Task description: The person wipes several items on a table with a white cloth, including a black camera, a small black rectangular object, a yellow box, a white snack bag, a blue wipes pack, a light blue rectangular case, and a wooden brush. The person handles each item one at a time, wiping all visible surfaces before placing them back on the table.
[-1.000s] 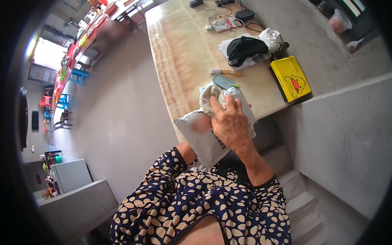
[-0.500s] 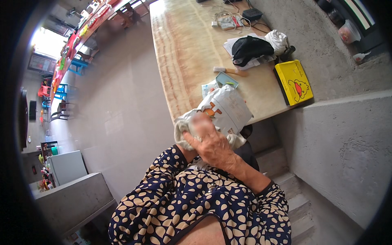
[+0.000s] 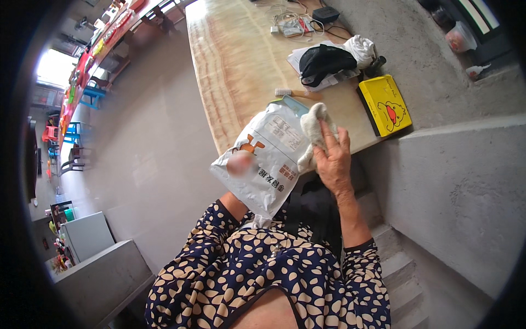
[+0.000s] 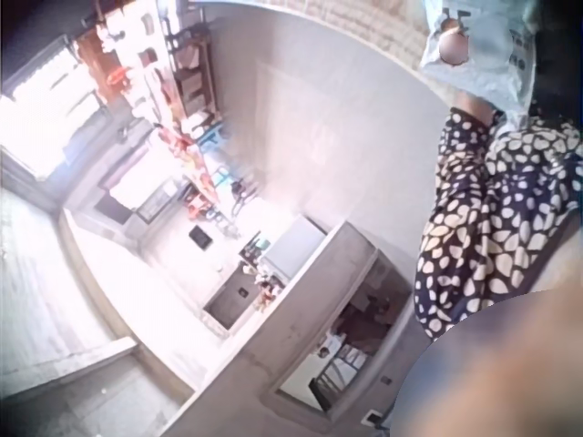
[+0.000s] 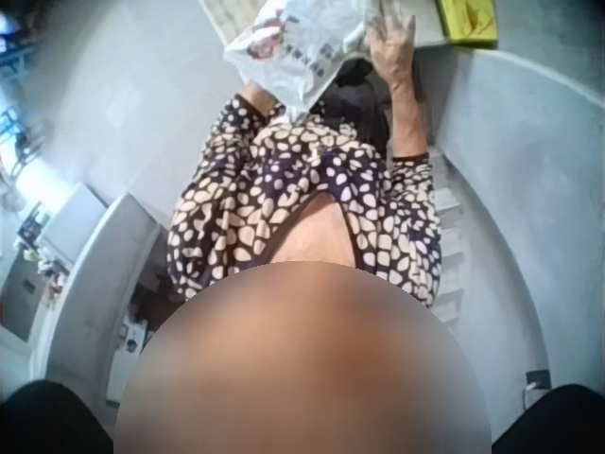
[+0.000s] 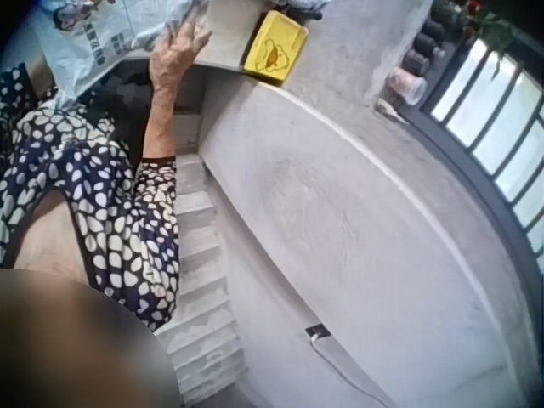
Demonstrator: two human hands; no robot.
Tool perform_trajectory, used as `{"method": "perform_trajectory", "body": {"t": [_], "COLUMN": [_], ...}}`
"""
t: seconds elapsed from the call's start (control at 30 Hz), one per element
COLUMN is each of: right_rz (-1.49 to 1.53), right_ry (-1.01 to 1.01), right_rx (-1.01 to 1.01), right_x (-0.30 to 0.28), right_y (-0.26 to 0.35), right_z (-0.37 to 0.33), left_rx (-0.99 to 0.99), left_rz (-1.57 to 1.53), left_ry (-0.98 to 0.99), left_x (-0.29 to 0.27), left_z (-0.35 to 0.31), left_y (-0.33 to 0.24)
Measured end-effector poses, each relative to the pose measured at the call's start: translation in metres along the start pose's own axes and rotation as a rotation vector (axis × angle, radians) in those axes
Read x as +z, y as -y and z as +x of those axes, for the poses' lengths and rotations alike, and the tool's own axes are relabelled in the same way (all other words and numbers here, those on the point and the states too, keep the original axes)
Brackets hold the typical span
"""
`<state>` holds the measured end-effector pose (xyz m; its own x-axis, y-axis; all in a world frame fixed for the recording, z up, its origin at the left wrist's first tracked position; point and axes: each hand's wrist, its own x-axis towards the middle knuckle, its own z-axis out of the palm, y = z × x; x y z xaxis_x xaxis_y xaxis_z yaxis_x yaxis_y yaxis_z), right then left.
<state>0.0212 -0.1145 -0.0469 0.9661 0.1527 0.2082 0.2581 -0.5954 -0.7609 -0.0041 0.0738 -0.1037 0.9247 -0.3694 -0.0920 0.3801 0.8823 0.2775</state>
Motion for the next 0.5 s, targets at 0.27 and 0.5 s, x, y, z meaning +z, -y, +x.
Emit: {"method": "perform_trajectory", "body": {"t": [0.27,0.5], "right_rz": [-0.117,-0.144], "right_ry": [0.114,0.399], "right_rx": [-0.196,-0.352], "right_x": [0.028,0.036], "right_y": [0.039,0.071], "right_z": [-0.025,-0.050], "left_rx": [0.044,0.069], "left_rz": [0.001,-0.011], "left_ry": [-0.023,-0.041], "left_x": [-0.010,-0.017], "left_z": [-0.007,-0.014], "left_y": [-0.010,-0.014]}}
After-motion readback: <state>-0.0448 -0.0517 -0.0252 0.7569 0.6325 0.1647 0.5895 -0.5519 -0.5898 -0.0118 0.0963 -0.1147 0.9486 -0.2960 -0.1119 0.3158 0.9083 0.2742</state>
